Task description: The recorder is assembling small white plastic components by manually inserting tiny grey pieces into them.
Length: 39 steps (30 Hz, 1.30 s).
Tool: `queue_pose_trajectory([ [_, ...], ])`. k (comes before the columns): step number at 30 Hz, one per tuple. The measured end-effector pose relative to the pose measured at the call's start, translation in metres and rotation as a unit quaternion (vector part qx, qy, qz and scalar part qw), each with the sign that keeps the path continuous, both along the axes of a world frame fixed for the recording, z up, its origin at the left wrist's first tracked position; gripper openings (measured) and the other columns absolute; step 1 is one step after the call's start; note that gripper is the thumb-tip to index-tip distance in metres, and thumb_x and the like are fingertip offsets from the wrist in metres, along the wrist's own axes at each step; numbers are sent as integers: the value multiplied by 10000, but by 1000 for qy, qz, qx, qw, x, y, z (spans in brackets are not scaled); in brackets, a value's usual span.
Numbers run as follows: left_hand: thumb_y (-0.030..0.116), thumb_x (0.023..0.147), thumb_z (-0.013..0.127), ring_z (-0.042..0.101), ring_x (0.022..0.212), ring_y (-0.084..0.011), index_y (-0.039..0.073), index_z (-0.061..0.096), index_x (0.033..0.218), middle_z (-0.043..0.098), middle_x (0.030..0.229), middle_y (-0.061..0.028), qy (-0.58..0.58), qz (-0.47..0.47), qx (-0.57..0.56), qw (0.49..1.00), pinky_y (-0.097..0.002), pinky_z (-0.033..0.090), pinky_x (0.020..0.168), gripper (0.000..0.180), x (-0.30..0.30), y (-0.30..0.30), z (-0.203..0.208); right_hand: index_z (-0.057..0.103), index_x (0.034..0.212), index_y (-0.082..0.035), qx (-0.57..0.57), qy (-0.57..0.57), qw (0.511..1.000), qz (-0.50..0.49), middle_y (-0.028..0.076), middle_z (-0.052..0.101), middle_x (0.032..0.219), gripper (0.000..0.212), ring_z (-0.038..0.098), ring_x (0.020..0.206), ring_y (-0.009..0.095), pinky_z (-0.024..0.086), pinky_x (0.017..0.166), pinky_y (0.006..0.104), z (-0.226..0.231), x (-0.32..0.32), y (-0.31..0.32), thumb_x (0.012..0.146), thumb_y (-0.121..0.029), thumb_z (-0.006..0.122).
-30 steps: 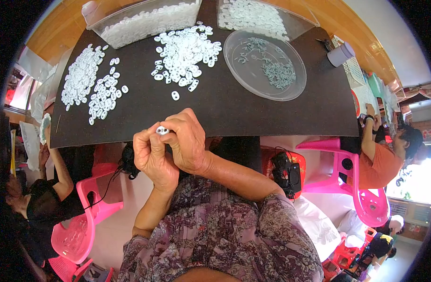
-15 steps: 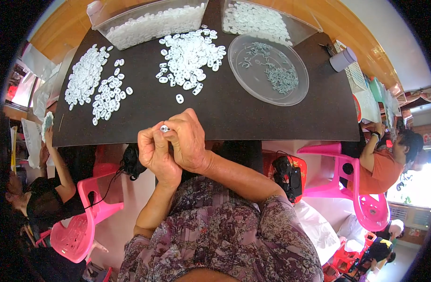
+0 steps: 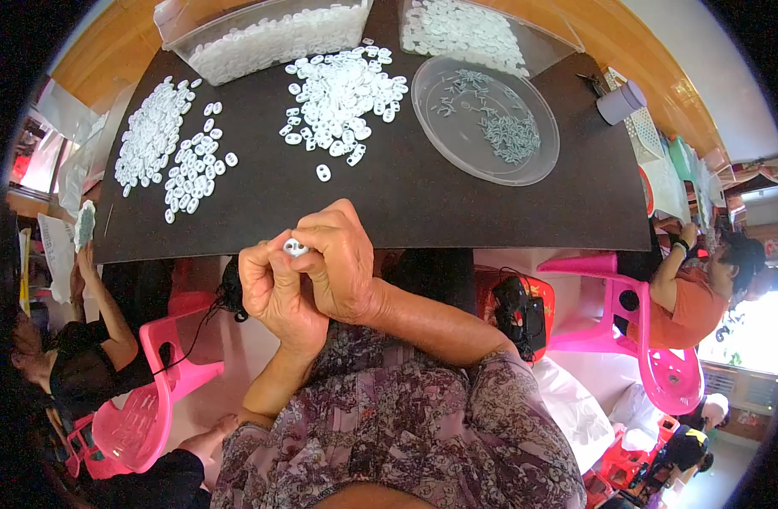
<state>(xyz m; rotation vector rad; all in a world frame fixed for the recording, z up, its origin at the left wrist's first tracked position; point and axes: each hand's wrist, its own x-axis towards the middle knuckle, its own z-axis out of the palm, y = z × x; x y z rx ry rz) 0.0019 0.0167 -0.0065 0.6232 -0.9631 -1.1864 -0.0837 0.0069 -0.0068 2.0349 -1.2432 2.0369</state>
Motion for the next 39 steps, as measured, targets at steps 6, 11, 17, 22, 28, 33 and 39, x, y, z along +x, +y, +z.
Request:
queue_pose_trajectory([
  [6, 122, 928, 527, 426, 734, -46, -3, 551, 952, 479, 813, 7, -41, 34, -2, 999, -192, 383, 689, 129, -1, -1, 3, 507, 938, 5, -5, 31, 999, -7, 131, 548, 819, 163, 484, 648, 221, 419, 559, 320, 0, 0, -2, 890, -143, 554],
  [11, 162, 930, 533, 431, 745, -46, -4, 543, 931, 483, 832, 4, -51, 34, 13, 998, -193, 387, 697, 166, -3, -6, -4, 507, 931, 6, -12, 30, 999, -29, 130, 549, 783, 132, 477, 614, 214, 411, 533, 313, -9, 1, -8, 868, -90, 572],
  [17, 170, 941, 510, 474, 806, -56, 13, 515, 902, 521, 885, -18, -73, 17, 31, 997, -222, 418, 755, 161, -4, -11, -6, 512, 938, -12, 15, 11, 1000, -24, 123, 531, 786, 183, 469, 617, 243, 391, 527, 335, -12, 1, -11, 780, -4, 604],
  [22, 167, 925, 541, 493, 788, -59, -7, 538, 938, 546, 875, -26, 72, -17, 59, 996, -215, 425, 729, 175, 0, -14, 2, 519, 977, 12, 31, 23, 999, 16, 138, 571, 858, 207, 497, 677, 216, 421, 573, 305, -2, -1, -13, 802, -16, 625],
  [28, 137, 914, 554, 519, 755, -68, -22, 576, 945, 569, 832, -32, 43, -39, 84, 995, -216, 430, 725, 163, 14, -16, 10, 555, 1020, 14, 136, 2, 984, 116, 119, 598, 898, 356, 509, 686, 179, 430, 569, 266, 14, -13, -4, 716, -59, 725],
  [33, 92, 892, 578, 537, 788, -79, -38, 588, 992, 594, 879, -54, 37, -66, 56, 996, -219, 435, 746, 164, 19, -15, 7, 578, 980, 11, 124, 26, 986, 104, 110, 617, 878, 322, 530, 679, 171, 439, 566, 257, 18, -19, -2, 700, -41, 729],
  [39, 112, 887, 585, 563, 828, -112, -32, 570, 983, 608, 936, -86, -2, -31, -36, 999, -246, 461, 772, 174, 21, -16, -5, 574, 963, -5, 132, 23, 987, 92, 95, 614, 857, 321, 538, 674, 200, 444, 568, 286, 24, -12, 3, 676, -10, 720],
])
